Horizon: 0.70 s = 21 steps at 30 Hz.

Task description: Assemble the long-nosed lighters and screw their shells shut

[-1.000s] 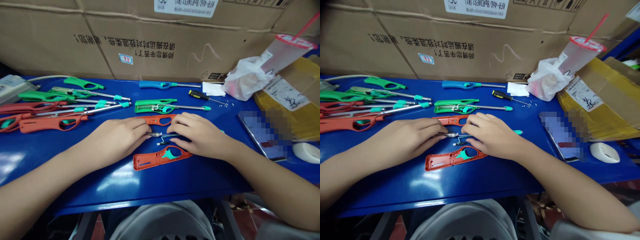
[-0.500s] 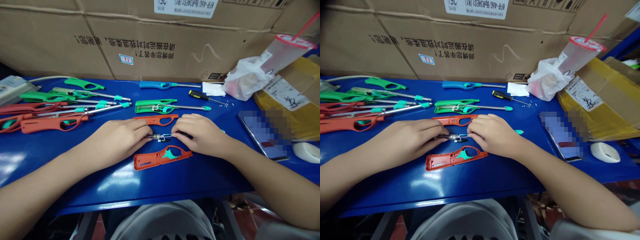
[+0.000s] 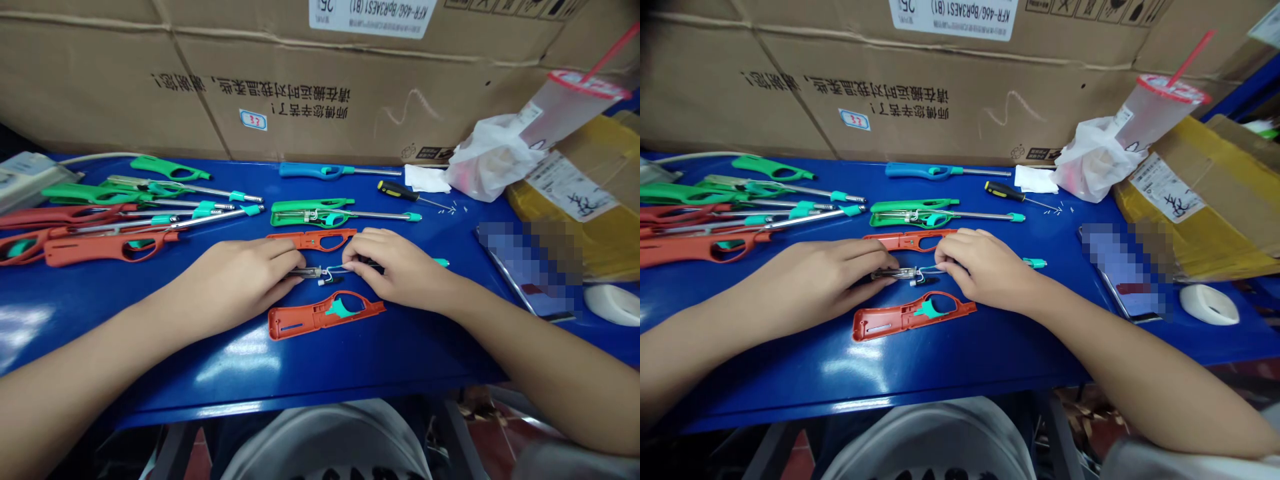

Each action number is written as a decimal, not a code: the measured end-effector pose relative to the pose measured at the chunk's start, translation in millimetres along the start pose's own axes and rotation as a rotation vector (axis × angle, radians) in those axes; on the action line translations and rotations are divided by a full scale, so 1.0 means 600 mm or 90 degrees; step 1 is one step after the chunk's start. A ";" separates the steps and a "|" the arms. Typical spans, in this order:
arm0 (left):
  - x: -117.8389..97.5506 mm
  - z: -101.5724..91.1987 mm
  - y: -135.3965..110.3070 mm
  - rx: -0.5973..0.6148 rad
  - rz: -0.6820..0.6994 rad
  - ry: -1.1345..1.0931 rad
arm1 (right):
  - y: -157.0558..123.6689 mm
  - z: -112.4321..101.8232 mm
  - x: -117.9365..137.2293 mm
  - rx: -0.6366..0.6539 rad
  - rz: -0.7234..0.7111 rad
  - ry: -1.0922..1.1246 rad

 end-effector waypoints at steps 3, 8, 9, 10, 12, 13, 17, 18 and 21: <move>-0.001 0.000 0.000 0.002 -0.001 -0.003 | -0.001 -0.001 0.001 0.009 0.002 0.009; -0.002 0.000 -0.003 0.010 -0.003 -0.021 | 0.001 0.002 -0.006 -0.014 0.034 -0.005; -0.002 -0.001 -0.003 0.010 -0.003 -0.021 | 0.002 0.004 -0.007 -0.010 0.035 -0.013; -0.003 -0.001 -0.003 0.010 -0.004 -0.021 | 0.003 0.006 -0.007 -0.007 0.036 -0.021; -0.003 -0.001 -0.003 0.013 -0.007 -0.022 | 0.004 0.007 -0.007 -0.003 0.038 -0.036; -0.003 0.000 -0.002 0.014 -0.010 -0.022 | 0.003 0.005 -0.007 0.000 0.040 -0.045; -0.002 0.001 -0.001 0.019 -0.020 -0.019 | -0.010 -0.021 -0.012 0.022 0.067 -0.084; -0.001 0.001 -0.001 0.021 -0.022 -0.018 | -0.014 -0.029 -0.016 0.033 0.078 -0.091; 0.000 -0.001 -0.001 0.022 -0.023 -0.020 | -0.025 -0.049 -0.030 0.107 0.113 -0.089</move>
Point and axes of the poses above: each hand's wrist, its own y-axis towards the middle knuckle, its own z-axis out of the palm, x = y × z, the point moved 3 cm from there along y, towards the middle knuckle, and after that the axes turned 8 degrees about x, right-handed, at the moved point
